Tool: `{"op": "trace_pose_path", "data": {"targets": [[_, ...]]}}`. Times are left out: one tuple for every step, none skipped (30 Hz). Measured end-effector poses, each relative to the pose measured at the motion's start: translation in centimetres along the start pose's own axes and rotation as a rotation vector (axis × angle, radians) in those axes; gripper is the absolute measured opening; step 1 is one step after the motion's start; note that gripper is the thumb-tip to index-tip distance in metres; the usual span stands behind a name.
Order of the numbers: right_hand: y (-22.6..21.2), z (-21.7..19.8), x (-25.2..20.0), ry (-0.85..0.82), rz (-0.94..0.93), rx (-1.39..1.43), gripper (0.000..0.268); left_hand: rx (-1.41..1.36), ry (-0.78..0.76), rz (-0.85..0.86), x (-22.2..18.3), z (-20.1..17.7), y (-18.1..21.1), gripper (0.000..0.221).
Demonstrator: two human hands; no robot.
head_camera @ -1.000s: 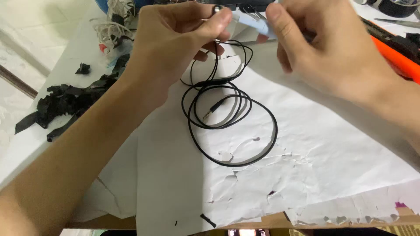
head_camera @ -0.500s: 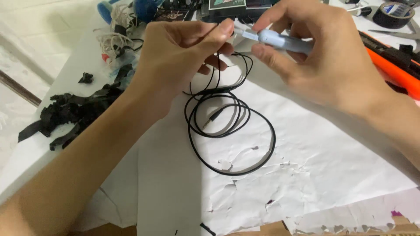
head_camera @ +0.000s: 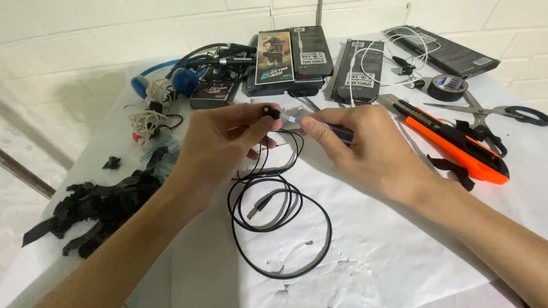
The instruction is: Repairing earphones by prying open the earbud casing with a small tool.
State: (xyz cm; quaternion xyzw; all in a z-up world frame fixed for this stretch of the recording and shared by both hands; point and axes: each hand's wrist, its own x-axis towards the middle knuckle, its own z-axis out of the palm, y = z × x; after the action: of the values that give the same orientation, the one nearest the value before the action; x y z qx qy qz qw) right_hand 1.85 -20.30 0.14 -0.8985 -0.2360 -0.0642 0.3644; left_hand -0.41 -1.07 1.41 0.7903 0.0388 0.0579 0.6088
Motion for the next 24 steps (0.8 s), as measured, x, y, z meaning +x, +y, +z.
{"op": "trace_pose_path", "data": {"targets": [[0.2, 0.1, 0.0, 0.025, -0.079, 0.006, 0.036, -0.008, 0.011, -0.038, -0.1, 0.0, 0.2, 0.027], [0.3, 0.2, 0.1, 0.031, -0.082, 0.007, 0.036, -0.004, 0.010, -0.032, 0.1, 0.0, -0.2, 0.027], [0.4, 0.2, 0.1, 0.007, -0.043, 0.005, 0.034, 0.015, 0.005, 0.010, 0.2, -0.1, -0.5, 0.027], [0.6, 0.1, 0.2, -0.013, -0.010, -0.002, 0.032, 0.029, 0.002, 0.060, 0.5, 0.0, -0.9, 0.026], [0.6, 0.0, 0.4, -0.002, -0.017, -0.007, 0.032, 0.029, 0.003, 0.074, 0.7, 0.0, -0.5, 0.026], [0.6, 0.1, 0.4, 0.036, 0.004, -0.030, 0.033, 0.024, 0.001, 0.020, 0.5, 0.0, -0.4, 0.029], [0.7, 0.3, 0.4, 0.074, 0.025, -0.052, 0.034, 0.020, -0.002, -0.033, 0.4, 0.0, -0.3, 0.031], [0.7, 0.3, 0.4, 0.073, 0.024, -0.052, 0.034, 0.020, -0.001, -0.034, 0.4, 0.0, -0.4, 0.031], [0.7, 0.3, 0.4, 0.076, 0.009, -0.053, 0.034, 0.007, -0.009, -0.017, 0.4, 0.0, -0.5, 0.028], [0.7, 0.3, 0.4, 0.082, -0.005, -0.056, 0.034, -0.007, -0.020, 0.002, 0.5, 0.0, -0.6, 0.026], [1.0, 0.3, 0.4, 0.083, -0.006, -0.056, 0.034, -0.007, -0.020, 0.003, 0.6, 0.0, -0.7, 0.026], [1.3, 0.4, 0.5, 0.102, -0.060, -0.054, 0.034, -0.020, -0.018, 0.004, 0.7, 0.0, -0.9, 0.027], [1.6, 0.5, 0.6, 0.120, -0.115, -0.052, 0.034, -0.033, -0.017, 0.005, 0.8, 0.0, -1.0, 0.028], [1.4, 0.4, 0.6, 0.122, -0.116, -0.052, 0.034, -0.032, -0.017, 0.007, 0.9, 0.0, -1.1, 0.028], [1.2, 0.4, 0.6, 0.121, -0.109, -0.051, 0.033, -0.039, -0.021, -0.001, 0.9, 0.0, -1.2, 0.029], [1.1, 0.3, 0.5, 0.120, -0.102, -0.051, 0.032, -0.046, -0.026, -0.009, 1.0, 0.0, -1.3, 0.030], [1.0, 0.3, 0.5, 0.122, -0.101, -0.051, 0.032, -0.046, -0.028, -0.007, 1.0, 0.0, -1.3, 0.030], [0.8, 0.2, 0.4, 0.111, -0.107, -0.042, 0.026, -0.054, -0.031, 0.014, 0.9, 0.0, -1.2, 0.027], [0.7, 0.2, 0.3, 0.100, -0.113, -0.032, 0.020, -0.063, -0.035, 0.035, 0.8, 0.0, -1.2, 0.024], [0.9, 0.3, 0.4, 0.100, -0.114, -0.032, 0.020, -0.063, -0.035, 0.035, 0.7, -0.1, -0.9, 0.024], [1.1, 0.3, 0.4, 0.114, -0.185, -0.001, 0.015, -0.032, -0.032, 0.000, 0.5, -0.1, -0.6, 0.018], [1.4, 0.4, 0.4, 0.130, -0.257, 0.028, 0.022, -0.001, -0.030, -0.034, 0.4, -0.2, -0.3, 0.016], [1.3, 0.3, 0.4, 0.131, -0.259, 0.028, 0.022, -0.001, -0.030, -0.033, 0.5, -0.2, -0.4, 0.016], [1.3, 0.3, 0.4, 0.116, -0.217, 0.043, 0.017, -0.005, -0.021, 0.001, 0.5, -0.2, -0.6, 0.017]]}}
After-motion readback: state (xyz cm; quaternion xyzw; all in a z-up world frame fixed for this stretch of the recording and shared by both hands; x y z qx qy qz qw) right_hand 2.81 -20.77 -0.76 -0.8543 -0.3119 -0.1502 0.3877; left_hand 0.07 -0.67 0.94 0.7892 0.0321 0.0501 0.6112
